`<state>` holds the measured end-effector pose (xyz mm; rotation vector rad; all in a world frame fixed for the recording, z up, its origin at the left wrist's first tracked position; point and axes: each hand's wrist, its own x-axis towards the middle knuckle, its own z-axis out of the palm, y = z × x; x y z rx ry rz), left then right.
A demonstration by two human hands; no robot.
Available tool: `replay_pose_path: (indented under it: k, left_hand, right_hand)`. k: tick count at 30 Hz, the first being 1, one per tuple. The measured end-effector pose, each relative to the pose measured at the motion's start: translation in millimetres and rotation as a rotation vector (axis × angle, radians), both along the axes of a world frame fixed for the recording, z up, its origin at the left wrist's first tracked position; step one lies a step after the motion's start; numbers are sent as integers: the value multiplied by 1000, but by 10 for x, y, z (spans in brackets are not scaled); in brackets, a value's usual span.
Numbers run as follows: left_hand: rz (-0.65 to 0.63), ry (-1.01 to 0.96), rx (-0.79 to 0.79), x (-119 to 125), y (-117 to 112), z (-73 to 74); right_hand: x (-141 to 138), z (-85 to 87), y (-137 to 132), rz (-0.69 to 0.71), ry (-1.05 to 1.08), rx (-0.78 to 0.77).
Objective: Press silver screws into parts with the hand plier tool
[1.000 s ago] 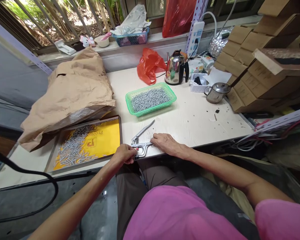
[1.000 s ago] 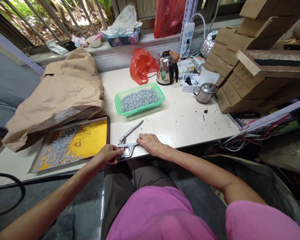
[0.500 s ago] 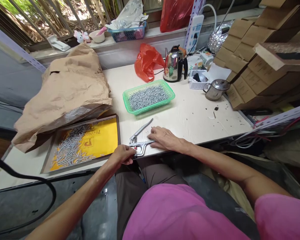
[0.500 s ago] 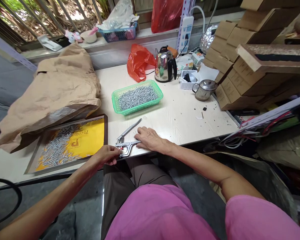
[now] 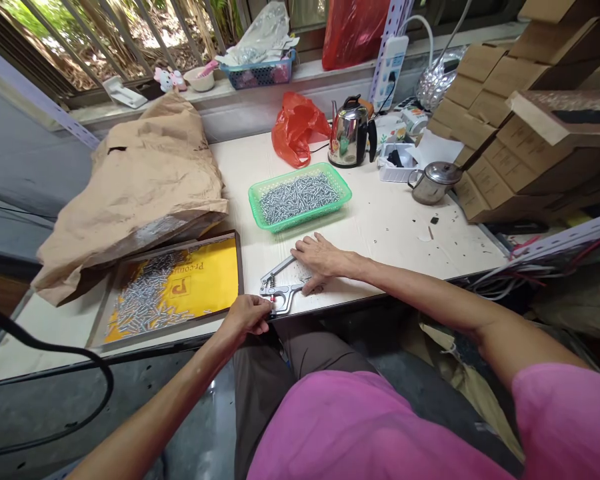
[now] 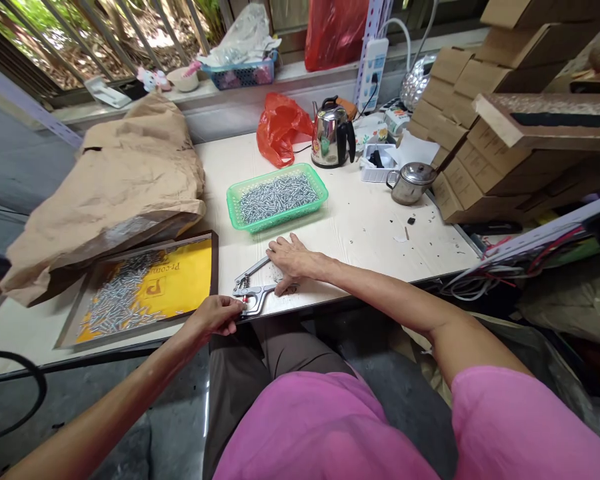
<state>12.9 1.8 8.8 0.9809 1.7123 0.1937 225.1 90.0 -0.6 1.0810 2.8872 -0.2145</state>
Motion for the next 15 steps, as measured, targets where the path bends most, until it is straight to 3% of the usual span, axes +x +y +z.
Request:
replay_pose_path:
  k: [5,8,10,12,15]
  left_hand:
    - [20,12,9,-12,-12,-29]
    - [-67,135,59,-6,-94,10]
    - [-212,337,244,22,-171,51]
    - [-384,550,539,78,-219,71]
    - [-660,679,888,192,-152,27]
  right_hand:
    - [9,25,-102,-17,-1,-34]
    - [25,39,-175,-44,11,-40]
    - [36,40,-212,-53,20,-45]
    - [42,30,-240,-58,34,-41]
    - [40,5,-262,-58,49,-19]
